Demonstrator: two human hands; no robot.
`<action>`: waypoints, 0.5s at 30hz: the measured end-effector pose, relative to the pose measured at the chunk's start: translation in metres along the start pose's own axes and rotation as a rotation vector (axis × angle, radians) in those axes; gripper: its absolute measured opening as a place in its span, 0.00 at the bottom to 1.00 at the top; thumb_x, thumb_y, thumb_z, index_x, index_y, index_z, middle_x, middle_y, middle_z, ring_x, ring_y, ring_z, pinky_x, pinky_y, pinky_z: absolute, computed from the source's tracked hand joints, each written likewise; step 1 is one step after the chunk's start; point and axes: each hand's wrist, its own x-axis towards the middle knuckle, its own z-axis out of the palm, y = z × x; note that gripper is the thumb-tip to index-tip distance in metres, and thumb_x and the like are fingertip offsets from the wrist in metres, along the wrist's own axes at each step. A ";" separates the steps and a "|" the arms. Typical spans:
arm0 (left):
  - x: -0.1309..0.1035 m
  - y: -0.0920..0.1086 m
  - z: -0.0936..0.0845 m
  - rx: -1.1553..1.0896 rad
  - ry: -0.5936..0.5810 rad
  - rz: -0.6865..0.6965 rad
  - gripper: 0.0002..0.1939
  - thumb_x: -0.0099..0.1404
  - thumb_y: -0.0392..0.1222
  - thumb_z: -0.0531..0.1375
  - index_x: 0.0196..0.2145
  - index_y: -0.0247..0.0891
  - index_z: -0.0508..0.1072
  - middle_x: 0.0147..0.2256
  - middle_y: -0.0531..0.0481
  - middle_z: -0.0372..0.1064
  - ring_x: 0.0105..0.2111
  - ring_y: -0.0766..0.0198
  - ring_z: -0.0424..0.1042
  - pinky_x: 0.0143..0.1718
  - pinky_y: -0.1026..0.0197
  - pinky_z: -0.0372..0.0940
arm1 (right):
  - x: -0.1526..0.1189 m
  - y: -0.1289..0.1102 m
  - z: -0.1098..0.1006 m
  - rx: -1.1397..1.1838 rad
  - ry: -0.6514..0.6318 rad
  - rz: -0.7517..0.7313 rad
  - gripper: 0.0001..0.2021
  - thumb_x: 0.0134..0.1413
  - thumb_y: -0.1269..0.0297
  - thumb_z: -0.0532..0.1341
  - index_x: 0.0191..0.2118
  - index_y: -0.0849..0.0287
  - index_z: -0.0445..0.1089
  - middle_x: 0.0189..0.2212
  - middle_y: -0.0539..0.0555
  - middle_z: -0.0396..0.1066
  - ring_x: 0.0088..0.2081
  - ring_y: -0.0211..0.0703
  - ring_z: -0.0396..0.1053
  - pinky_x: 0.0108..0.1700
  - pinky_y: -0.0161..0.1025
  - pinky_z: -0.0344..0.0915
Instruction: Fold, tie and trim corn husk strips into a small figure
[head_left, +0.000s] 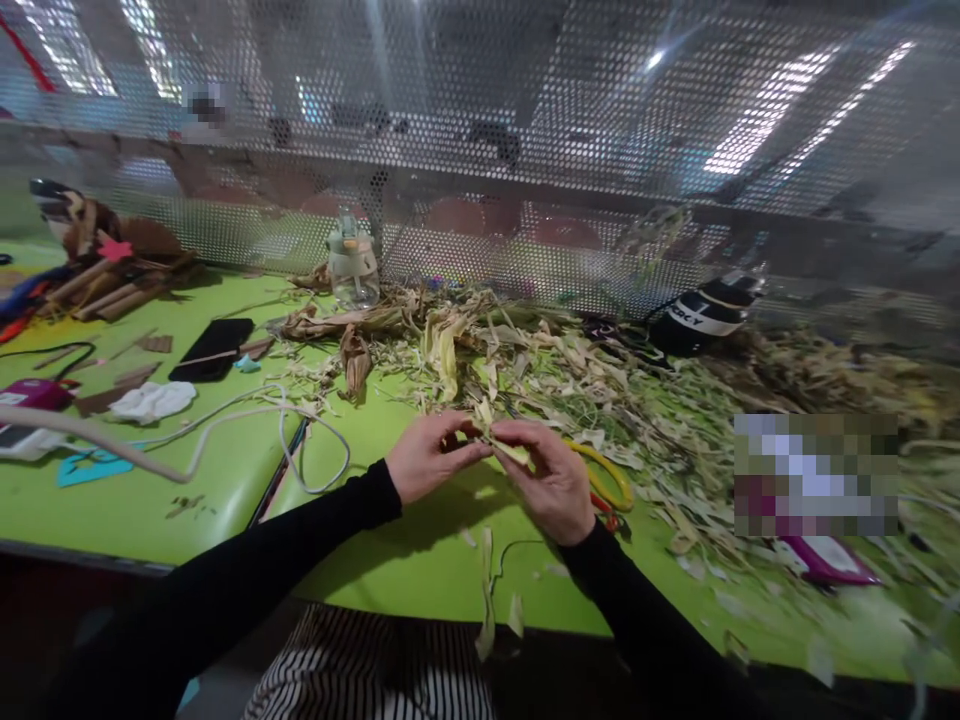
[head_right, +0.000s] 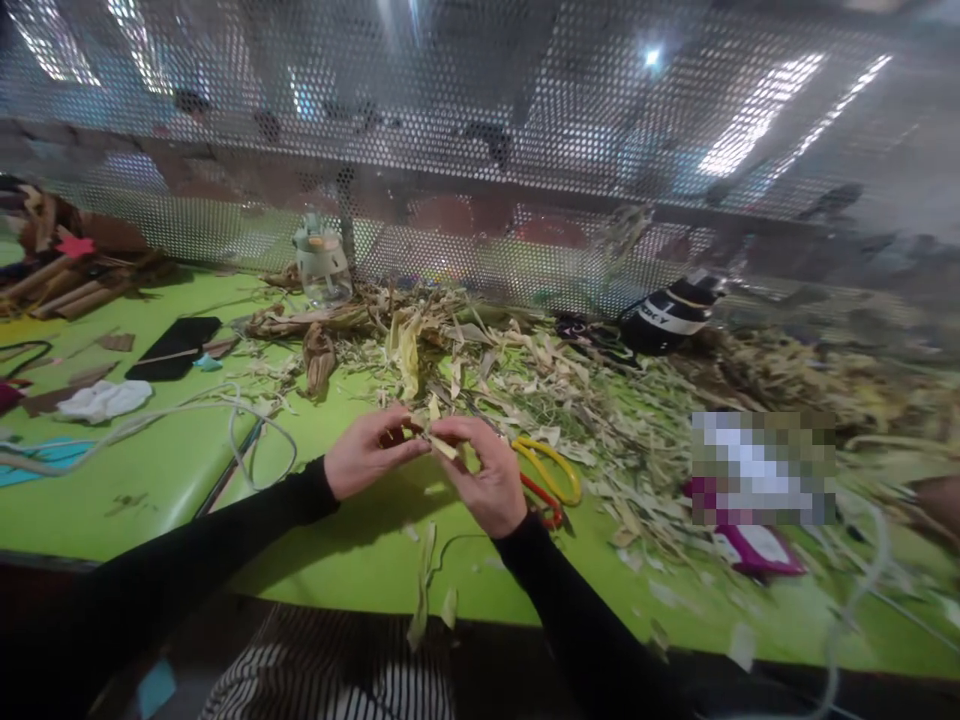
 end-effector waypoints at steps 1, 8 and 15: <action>0.000 0.000 0.000 -0.063 -0.018 -0.018 0.15 0.60 0.50 0.58 0.36 0.34 0.71 0.30 0.50 0.66 0.26 0.69 0.62 0.28 0.66 0.60 | 0.000 0.001 0.000 0.018 0.015 0.021 0.10 0.54 0.63 0.59 0.43 0.54 0.67 0.41 0.57 0.69 0.40 0.45 0.69 0.43 0.47 0.69; 0.000 -0.003 -0.004 -0.298 -0.024 -0.129 0.17 0.61 0.50 0.56 0.42 0.34 0.69 0.29 0.52 0.64 0.22 0.73 0.60 0.23 0.68 0.61 | 0.007 -0.007 0.000 -0.153 0.002 0.047 0.17 0.51 0.58 0.63 0.44 0.58 0.64 0.36 0.55 0.68 0.35 0.44 0.67 0.37 0.44 0.68; 0.007 -0.006 -0.004 -0.534 -0.020 -0.324 0.25 0.52 0.60 0.62 0.35 0.35 0.67 0.31 0.50 0.66 0.27 0.69 0.68 0.27 0.65 0.65 | 0.023 -0.017 -0.002 -0.242 -0.135 0.119 0.09 0.54 0.59 0.60 0.37 0.59 0.66 0.32 0.54 0.70 0.32 0.42 0.67 0.33 0.41 0.67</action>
